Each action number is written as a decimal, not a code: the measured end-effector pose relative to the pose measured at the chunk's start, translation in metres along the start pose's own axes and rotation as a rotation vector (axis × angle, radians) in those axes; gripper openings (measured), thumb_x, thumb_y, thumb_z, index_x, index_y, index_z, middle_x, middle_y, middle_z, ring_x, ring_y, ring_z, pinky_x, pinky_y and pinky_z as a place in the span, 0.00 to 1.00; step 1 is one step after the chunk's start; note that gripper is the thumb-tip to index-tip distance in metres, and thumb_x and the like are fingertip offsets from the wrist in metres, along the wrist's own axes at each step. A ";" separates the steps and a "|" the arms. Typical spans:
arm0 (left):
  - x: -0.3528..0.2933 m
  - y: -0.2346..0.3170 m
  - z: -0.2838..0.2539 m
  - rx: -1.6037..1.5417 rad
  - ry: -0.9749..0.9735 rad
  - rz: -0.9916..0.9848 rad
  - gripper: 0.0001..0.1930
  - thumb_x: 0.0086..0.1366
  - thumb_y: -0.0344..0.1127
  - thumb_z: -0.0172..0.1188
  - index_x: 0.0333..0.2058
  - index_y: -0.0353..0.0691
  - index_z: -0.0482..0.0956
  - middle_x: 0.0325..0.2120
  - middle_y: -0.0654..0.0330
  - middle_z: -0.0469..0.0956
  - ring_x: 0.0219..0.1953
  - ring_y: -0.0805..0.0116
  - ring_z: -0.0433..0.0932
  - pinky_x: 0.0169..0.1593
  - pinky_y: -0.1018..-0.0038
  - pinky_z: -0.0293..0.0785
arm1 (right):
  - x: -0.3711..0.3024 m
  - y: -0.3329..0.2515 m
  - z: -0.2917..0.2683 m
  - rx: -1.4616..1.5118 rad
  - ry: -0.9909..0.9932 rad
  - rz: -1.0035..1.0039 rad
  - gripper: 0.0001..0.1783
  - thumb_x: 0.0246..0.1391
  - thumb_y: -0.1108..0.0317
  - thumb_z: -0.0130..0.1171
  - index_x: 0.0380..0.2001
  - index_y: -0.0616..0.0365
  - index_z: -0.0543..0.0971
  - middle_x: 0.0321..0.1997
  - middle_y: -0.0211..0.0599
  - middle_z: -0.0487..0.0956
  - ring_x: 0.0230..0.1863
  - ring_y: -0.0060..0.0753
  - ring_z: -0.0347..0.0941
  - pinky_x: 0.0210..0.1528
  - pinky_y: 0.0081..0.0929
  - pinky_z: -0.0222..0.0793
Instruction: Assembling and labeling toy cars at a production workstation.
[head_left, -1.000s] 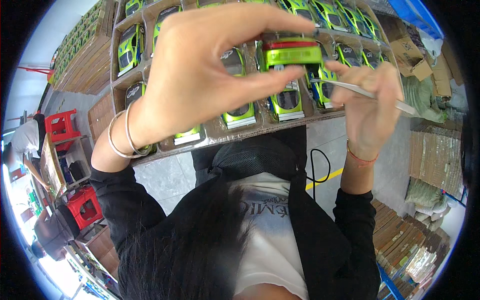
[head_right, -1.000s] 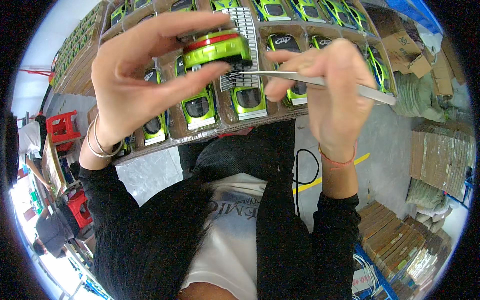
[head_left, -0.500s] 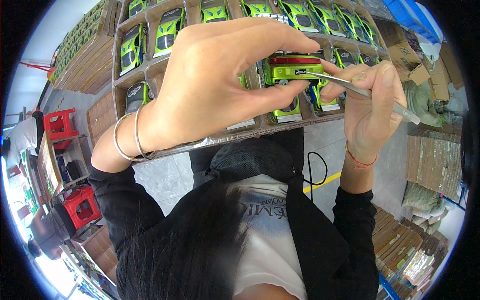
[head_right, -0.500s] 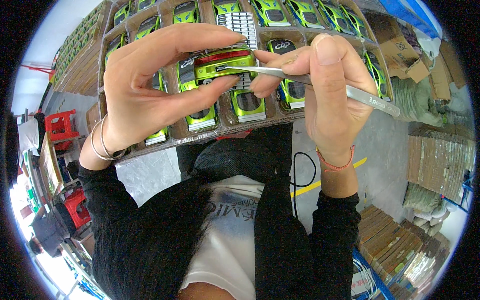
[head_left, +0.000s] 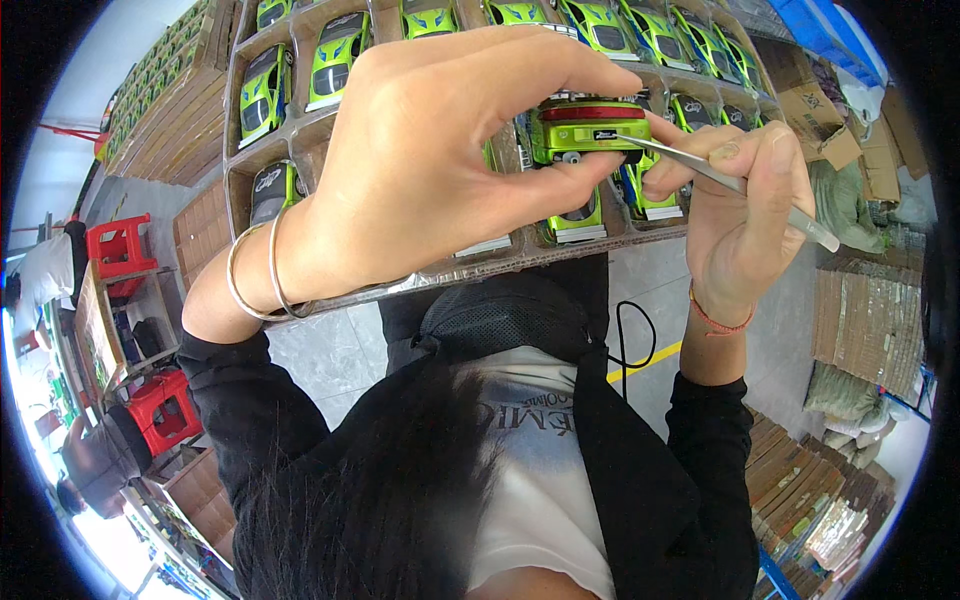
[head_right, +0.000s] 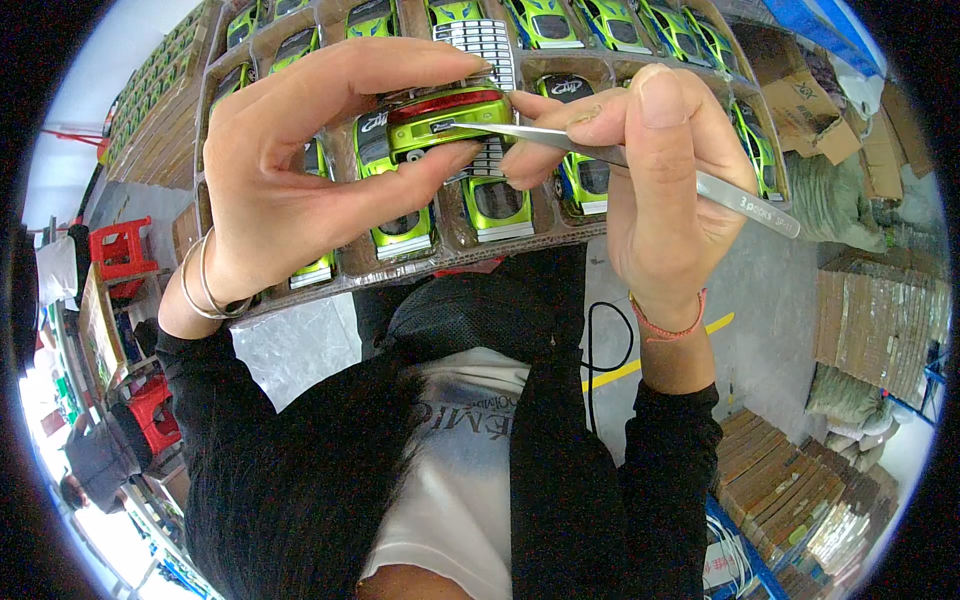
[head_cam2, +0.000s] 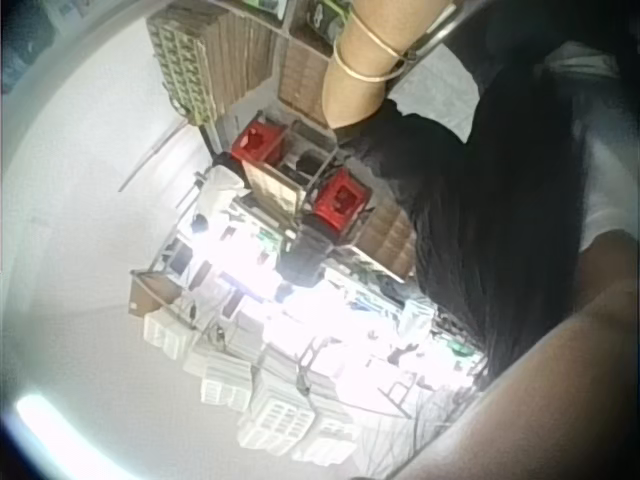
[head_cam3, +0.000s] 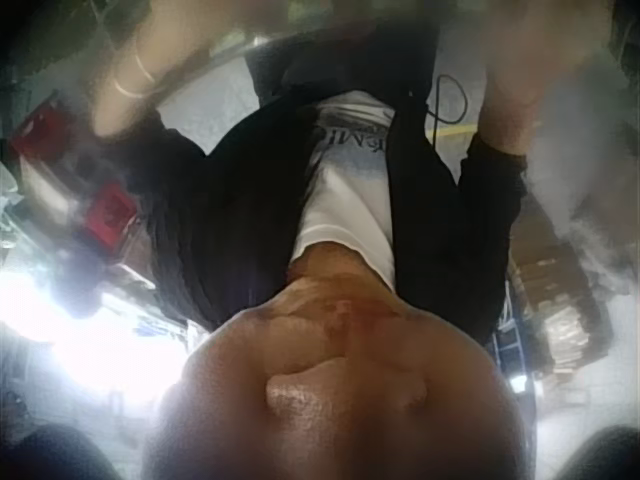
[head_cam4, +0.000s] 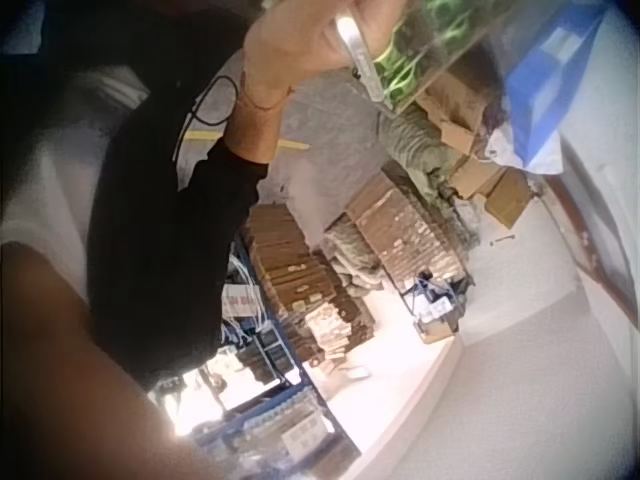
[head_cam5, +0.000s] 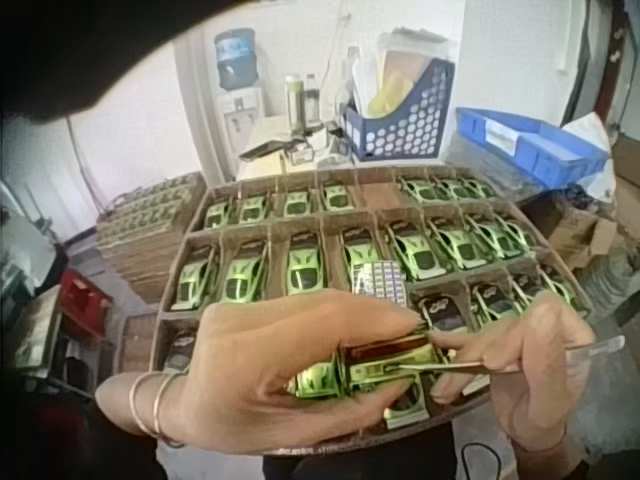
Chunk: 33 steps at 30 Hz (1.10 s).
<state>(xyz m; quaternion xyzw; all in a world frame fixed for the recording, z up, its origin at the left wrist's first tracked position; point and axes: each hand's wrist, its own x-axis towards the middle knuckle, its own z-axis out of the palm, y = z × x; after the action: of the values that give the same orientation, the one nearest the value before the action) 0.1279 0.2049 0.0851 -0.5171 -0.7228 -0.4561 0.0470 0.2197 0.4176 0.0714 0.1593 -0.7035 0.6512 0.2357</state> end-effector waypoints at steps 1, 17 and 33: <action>0.000 0.000 0.000 0.003 0.000 0.002 0.22 0.56 0.23 0.71 0.50 0.30 0.80 0.46 0.55 0.82 0.47 0.71 0.81 0.53 0.74 0.79 | 0.000 0.000 0.000 -0.001 0.000 0.000 0.19 0.74 0.60 0.34 0.31 0.58 0.68 0.22 0.50 0.77 0.24 0.41 0.77 0.57 0.55 0.72; 0.002 0.000 0.003 0.077 0.104 0.192 0.17 0.51 0.21 0.73 0.42 0.31 0.81 0.40 0.54 0.84 0.43 0.66 0.84 0.47 0.73 0.80 | 0.001 0.001 0.001 -0.003 -0.004 -0.011 0.20 0.74 0.59 0.35 0.31 0.59 0.69 0.22 0.51 0.77 0.24 0.41 0.77 0.56 0.55 0.72; 0.033 -0.004 -0.011 0.156 0.062 0.249 0.13 0.53 0.23 0.73 0.38 0.34 0.82 0.43 0.45 0.84 0.44 0.61 0.85 0.44 0.74 0.82 | -0.003 0.002 -0.035 0.279 0.221 -0.057 0.24 0.73 0.55 0.39 0.33 0.66 0.72 0.27 0.49 0.79 0.27 0.41 0.79 0.53 0.56 0.75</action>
<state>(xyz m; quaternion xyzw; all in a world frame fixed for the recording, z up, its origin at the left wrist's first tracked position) 0.1051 0.2202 0.1064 -0.5832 -0.6846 -0.4049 0.1652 0.2252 0.4523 0.0696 0.1377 -0.5714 0.7491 0.3057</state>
